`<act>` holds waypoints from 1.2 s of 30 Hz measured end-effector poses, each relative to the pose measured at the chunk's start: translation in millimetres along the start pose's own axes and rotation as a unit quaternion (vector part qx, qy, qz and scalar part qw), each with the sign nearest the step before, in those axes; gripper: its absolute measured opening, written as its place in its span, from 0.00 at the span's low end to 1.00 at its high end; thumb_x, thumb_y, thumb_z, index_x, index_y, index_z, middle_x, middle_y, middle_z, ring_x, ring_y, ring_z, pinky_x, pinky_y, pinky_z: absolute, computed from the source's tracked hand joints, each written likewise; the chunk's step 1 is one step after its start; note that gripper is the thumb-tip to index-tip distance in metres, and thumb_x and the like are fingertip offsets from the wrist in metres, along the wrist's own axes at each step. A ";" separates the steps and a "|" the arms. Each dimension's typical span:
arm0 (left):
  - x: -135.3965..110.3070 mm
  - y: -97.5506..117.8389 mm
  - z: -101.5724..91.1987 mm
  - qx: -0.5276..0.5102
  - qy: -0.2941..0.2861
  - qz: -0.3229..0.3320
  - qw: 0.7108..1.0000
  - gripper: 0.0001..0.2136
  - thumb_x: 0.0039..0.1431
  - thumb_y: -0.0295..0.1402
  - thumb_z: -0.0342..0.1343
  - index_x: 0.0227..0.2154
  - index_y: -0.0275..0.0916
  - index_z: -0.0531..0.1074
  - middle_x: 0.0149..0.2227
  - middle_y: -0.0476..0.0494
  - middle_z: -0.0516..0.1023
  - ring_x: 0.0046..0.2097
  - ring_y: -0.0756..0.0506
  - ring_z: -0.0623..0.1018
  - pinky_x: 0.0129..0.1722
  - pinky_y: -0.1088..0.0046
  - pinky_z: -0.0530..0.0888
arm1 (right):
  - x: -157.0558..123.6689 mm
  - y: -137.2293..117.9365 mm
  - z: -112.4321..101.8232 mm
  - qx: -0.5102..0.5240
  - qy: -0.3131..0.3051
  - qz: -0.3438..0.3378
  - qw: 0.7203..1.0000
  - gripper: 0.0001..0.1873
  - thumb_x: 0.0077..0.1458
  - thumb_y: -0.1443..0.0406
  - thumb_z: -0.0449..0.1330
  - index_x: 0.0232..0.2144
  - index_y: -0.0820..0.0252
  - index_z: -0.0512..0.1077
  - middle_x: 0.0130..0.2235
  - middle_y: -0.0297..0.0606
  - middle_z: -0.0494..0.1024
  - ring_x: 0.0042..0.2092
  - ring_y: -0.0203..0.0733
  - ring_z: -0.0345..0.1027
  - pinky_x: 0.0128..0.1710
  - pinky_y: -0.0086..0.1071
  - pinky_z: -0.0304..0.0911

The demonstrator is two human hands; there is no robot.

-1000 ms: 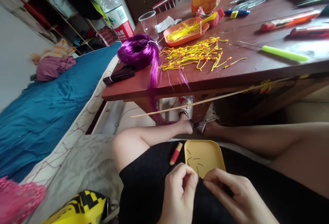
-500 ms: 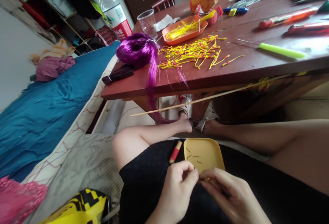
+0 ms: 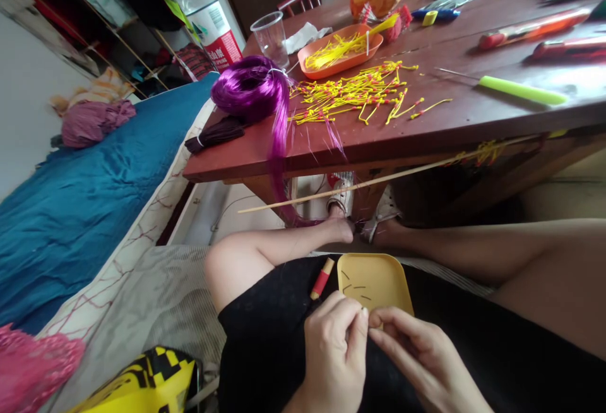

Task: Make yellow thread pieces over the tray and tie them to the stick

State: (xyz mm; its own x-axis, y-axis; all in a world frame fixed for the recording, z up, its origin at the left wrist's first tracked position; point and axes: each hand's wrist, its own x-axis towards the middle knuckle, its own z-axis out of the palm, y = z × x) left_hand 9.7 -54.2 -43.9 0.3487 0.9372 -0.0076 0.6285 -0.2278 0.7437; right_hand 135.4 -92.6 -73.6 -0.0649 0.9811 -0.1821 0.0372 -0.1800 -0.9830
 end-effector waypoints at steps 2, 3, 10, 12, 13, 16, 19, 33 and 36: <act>0.1 -1.9 1.9 0.021 0.001 0.021 1.000 0.14 0.60 0.26 0.42 0.19 0.38 0.63 0.22 0.48 0.65 0.25 0.50 0.67 0.26 0.75 0.62 | -1.7 1.1 1.1 0.032 -0.003 0.023 0.999 0.12 0.56 0.57 0.53 0.28 0.60 0.67 0.24 0.33 0.69 0.26 0.36 0.64 0.27 0.25 0.63; 1.1 -2.5 2.3 0.019 0.000 0.020 1.000 0.14 0.60 0.27 0.42 0.19 0.38 0.62 0.22 0.48 0.65 0.25 0.50 0.67 0.26 0.75 0.62 | -2.1 1.6 1.8 0.045 -0.001 0.031 0.999 0.12 0.56 0.57 0.54 0.28 0.60 0.67 0.24 0.33 0.69 0.27 0.37 0.64 0.28 0.26 0.63; 12.4 -3.4 -10.6 -0.144 -0.127 -0.138 0.972 0.15 0.60 0.37 0.45 0.19 0.39 0.59 0.18 0.54 0.57 0.22 0.52 0.60 0.22 0.77 0.58 | 2.6 3.0 3.1 0.073 0.039 0.058 0.995 0.15 0.53 0.54 0.55 0.27 0.61 0.67 0.22 0.31 0.64 0.24 0.34 0.58 0.24 0.25 0.59; 12.5 -2.8 -15.8 -0.155 -0.165 -0.143 0.963 0.16 0.61 0.39 0.43 0.19 0.39 0.58 0.18 0.55 0.56 0.23 0.52 0.59 0.22 0.77 0.57 | 2.9 3.2 2.2 0.063 0.033 0.062 0.996 0.15 0.53 0.54 0.55 0.28 0.61 0.66 0.22 0.30 0.63 0.24 0.34 0.57 0.24 0.25 0.59; 12.0 -2.4 -17.7 -0.154 -0.175 -0.142 0.962 0.16 0.61 0.39 0.43 0.20 0.39 0.58 0.19 0.55 0.57 0.23 0.52 0.59 0.23 0.77 0.58 | 2.8 3.0 1.8 0.055 0.027 0.063 0.996 0.15 0.53 0.54 0.54 0.28 0.61 0.66 0.22 0.30 0.63 0.24 0.34 0.57 0.24 0.25 0.59; 9.9 -1.2 -19.0 -0.153 -0.179 -0.142 0.962 0.13 0.60 0.37 0.46 0.20 0.39 0.58 0.20 0.55 0.57 0.24 0.52 0.58 0.24 0.77 0.57 | 1.7 0.8 1.1 0.019 0.009 0.056 0.998 0.15 0.55 0.54 0.52 0.29 0.60 0.65 0.23 0.31 0.64 0.24 0.35 0.58 0.25 0.26 0.59; 6.4 -1.0 -15.5 -0.159 -0.156 -0.125 0.967 0.13 0.60 0.36 0.45 0.20 0.39 0.58 0.21 0.54 0.58 0.25 0.52 0.59 0.26 0.76 0.58 | 0.3 -2.1 1.4 -0.039 0.000 0.033 0.999 0.13 0.57 0.57 0.50 0.29 0.60 0.67 0.25 0.33 0.67 0.25 0.36 0.60 0.26 0.26 0.60; 1.3 -10.9 -13.7 -0.278 -0.072 -0.162 0.944 0.14 0.60 0.40 0.47 0.22 0.39 0.60 0.21 0.54 0.57 0.24 0.52 0.57 0.24 0.77 0.57 | 0.0 2.5 -10.5 -0.094 0.140 -0.080 0.982 0.13 0.54 0.64 0.53 0.44 0.54 0.62 0.31 0.32 0.69 0.30 0.35 0.65 0.31 0.24 0.65; 0.9 -6.7 -9.5 -0.195 -0.067 -0.136 0.969 0.13 0.60 0.38 0.45 0.22 0.39 0.59 0.21 0.54 0.58 0.24 0.52 0.59 0.24 0.77 0.58 | -1.4 -3.7 -8.1 -0.142 0.138 -0.144 0.970 0.20 0.53 0.67 0.53 0.49 0.51 0.58 0.42 0.36 0.69 0.35 0.35 0.67 0.35 0.24 0.66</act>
State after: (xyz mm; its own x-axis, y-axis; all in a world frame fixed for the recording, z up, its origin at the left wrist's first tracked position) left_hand -0.8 -49.3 -42.6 0.3113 0.8998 -0.3057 0.4083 0.1639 0.8980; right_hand 143.4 -92.7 -69.5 0.1547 0.9764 0.1506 0.3319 0.0923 -0.9388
